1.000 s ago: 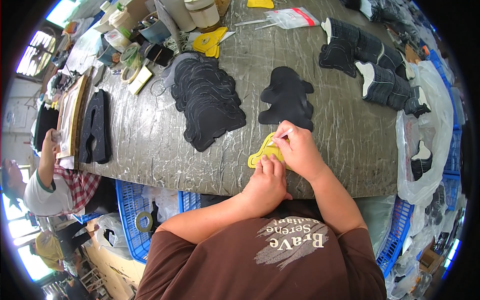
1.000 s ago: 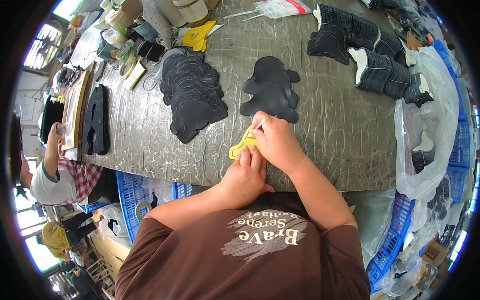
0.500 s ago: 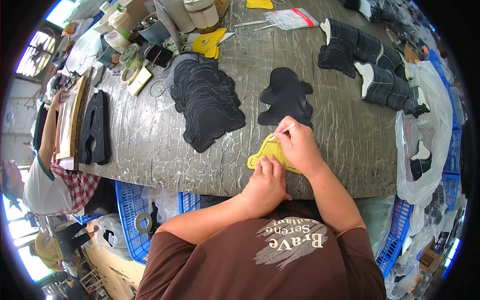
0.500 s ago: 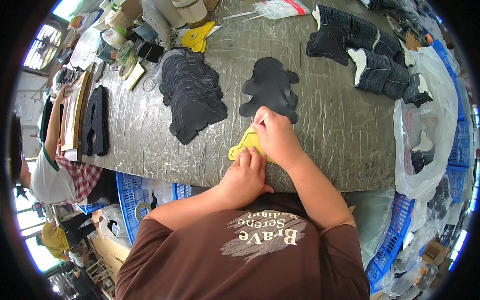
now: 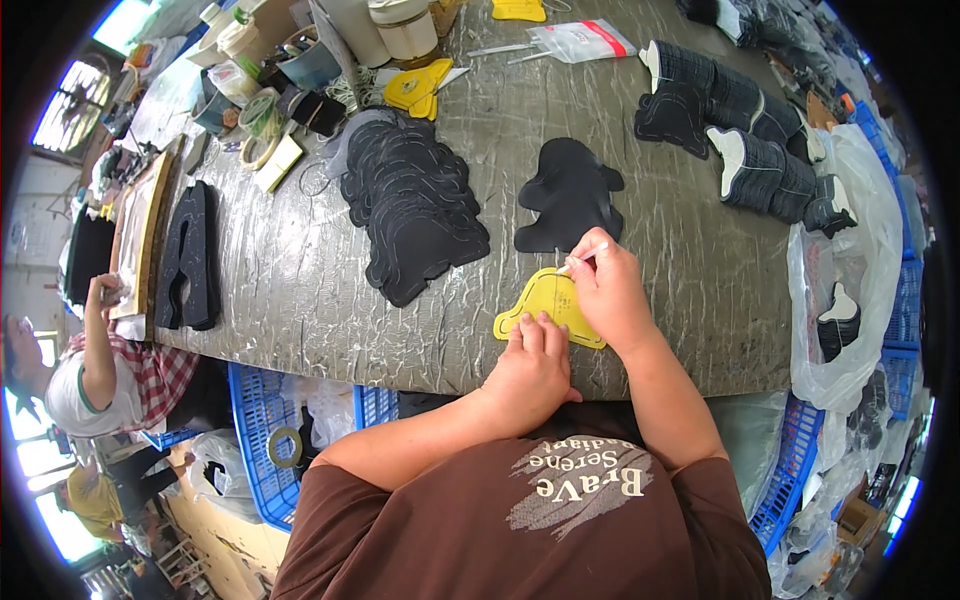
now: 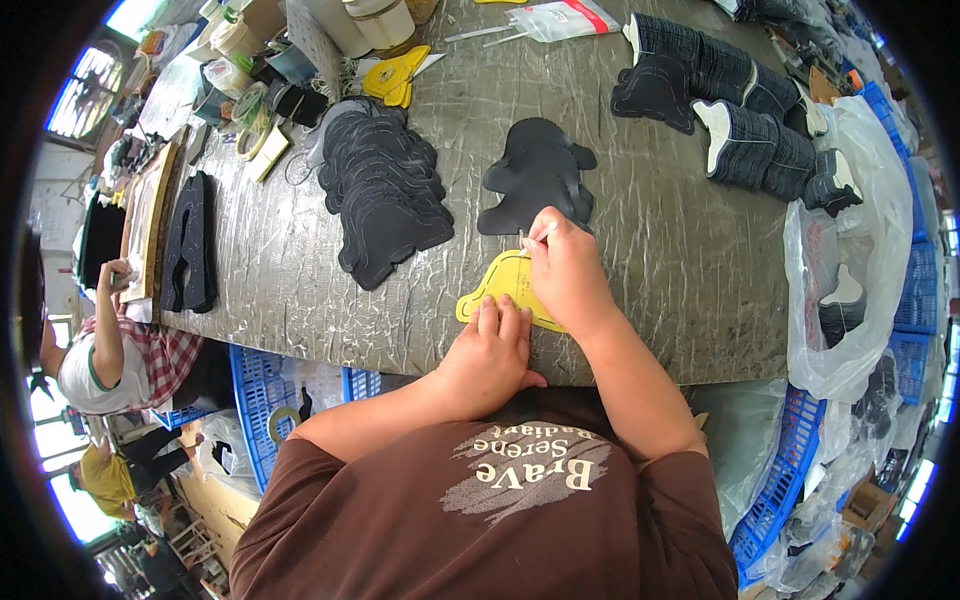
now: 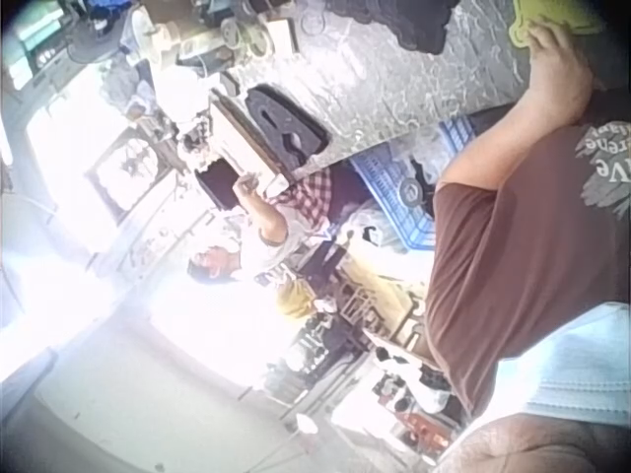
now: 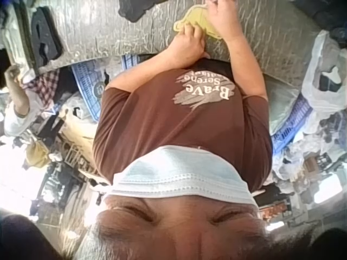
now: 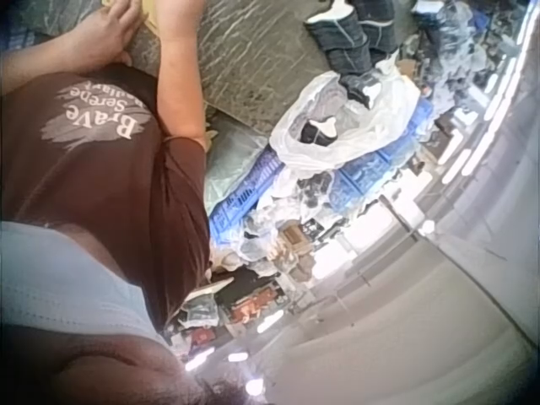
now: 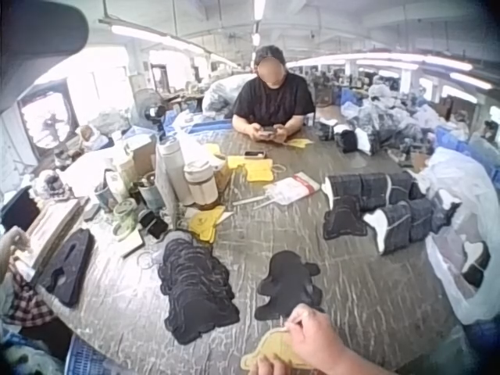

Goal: Tracing patterns on yellow shoe parts using a stencil and then sorting/stacking black shoe upper components.

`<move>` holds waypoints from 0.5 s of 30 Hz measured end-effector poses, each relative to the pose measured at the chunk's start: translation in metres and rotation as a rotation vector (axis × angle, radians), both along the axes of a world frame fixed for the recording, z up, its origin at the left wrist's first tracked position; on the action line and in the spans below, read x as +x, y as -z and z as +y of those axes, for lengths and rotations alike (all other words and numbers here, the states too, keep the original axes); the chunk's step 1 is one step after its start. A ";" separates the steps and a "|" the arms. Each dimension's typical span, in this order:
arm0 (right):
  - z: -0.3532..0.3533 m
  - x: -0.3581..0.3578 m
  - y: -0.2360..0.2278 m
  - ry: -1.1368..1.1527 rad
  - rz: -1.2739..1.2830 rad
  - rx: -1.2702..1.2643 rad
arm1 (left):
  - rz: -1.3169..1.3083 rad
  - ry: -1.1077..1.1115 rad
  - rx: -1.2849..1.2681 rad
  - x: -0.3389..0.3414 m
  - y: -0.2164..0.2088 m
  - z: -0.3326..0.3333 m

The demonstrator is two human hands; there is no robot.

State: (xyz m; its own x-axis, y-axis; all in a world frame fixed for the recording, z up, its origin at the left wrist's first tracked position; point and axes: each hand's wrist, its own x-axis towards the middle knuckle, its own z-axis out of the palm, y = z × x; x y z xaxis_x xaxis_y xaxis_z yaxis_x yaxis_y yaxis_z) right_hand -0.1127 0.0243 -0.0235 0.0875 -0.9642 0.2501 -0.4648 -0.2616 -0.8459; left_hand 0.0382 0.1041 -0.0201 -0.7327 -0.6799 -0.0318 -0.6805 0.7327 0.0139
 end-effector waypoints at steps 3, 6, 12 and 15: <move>0.001 -0.003 0.002 0.016 0.021 -0.008 | -0.014 -0.005 -0.002 -0.001 -0.001 0.000; 0.002 -0.002 0.002 0.025 0.020 -0.020 | -0.020 -0.003 -0.003 0.000 -0.001 0.000; 0.006 -0.004 0.006 0.040 -0.012 -0.024 | -0.010 0.000 -0.003 -0.002 -0.001 0.000; 0.006 -0.004 0.003 0.017 0.018 -0.021 | 0.004 -0.003 0.002 -0.001 0.000 0.000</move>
